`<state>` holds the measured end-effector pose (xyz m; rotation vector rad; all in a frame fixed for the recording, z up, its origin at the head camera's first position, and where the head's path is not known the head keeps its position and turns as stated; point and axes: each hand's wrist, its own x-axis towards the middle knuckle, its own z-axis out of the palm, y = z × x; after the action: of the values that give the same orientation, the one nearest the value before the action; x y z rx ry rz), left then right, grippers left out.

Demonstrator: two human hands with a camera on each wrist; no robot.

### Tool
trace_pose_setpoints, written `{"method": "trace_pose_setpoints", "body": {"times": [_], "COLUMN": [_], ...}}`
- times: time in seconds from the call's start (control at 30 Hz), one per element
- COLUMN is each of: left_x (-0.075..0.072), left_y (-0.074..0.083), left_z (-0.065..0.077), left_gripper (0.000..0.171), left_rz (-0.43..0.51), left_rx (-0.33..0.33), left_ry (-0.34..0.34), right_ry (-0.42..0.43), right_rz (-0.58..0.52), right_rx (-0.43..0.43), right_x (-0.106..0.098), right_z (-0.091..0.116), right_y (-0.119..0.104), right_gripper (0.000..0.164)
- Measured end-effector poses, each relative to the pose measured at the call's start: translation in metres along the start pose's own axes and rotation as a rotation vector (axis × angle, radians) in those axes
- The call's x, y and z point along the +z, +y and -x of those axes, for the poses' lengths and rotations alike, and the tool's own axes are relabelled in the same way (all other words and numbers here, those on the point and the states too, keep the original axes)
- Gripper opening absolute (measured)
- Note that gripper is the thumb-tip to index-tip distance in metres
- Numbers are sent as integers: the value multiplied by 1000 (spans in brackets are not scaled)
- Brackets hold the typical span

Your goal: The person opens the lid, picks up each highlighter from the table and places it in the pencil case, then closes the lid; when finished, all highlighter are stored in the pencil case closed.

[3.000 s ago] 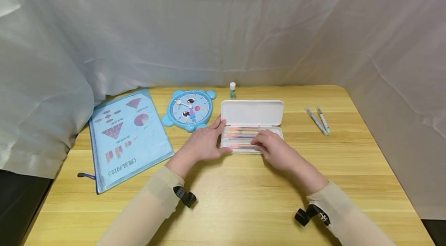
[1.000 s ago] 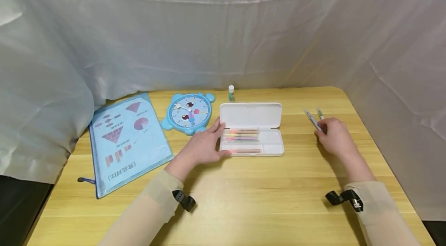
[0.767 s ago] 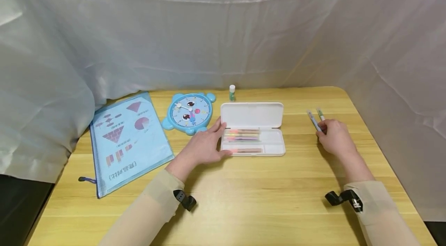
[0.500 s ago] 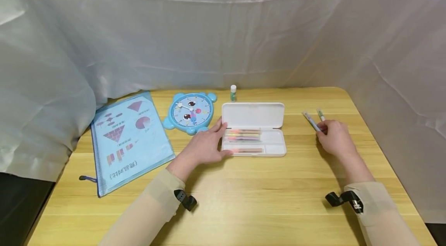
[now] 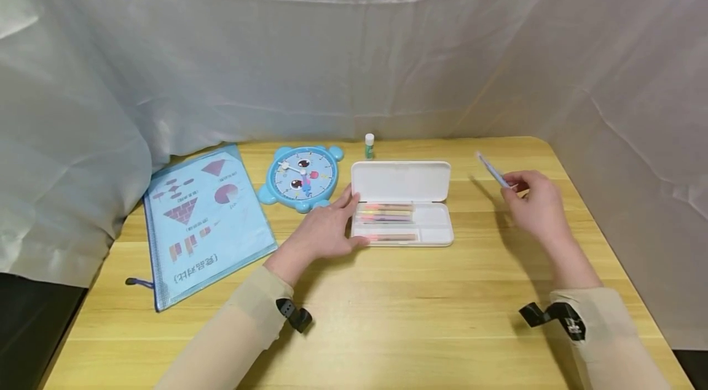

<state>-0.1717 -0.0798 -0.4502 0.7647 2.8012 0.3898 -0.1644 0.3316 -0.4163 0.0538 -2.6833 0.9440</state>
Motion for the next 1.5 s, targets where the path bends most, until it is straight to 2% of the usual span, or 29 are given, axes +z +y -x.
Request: {"method": "trace_pose_setpoints", "body": {"times": [0.3,0.6,0.83,1.5], "left_x": [-1,-1,-1,-1], "left_y": [0,0,1,1], "left_z": [-1,-1,-2,-1], "left_gripper": [105,105,105,105], "left_rz": [-13,-27,-32,-44], "left_rx": [-6,-7,-4,-5], "left_ry": [-11,-17,-15,-19], "right_ry": [21,-29,-93,-333], "right_rz": [-63,-101,-120,-118], "right_rx": [-85,-217,-294,-376], "right_x": [-3,8,24,78], "right_z": [4,9,11,21], "right_y": [-33,-62,-75,-88], "right_gripper": [22,18,16,16]}}
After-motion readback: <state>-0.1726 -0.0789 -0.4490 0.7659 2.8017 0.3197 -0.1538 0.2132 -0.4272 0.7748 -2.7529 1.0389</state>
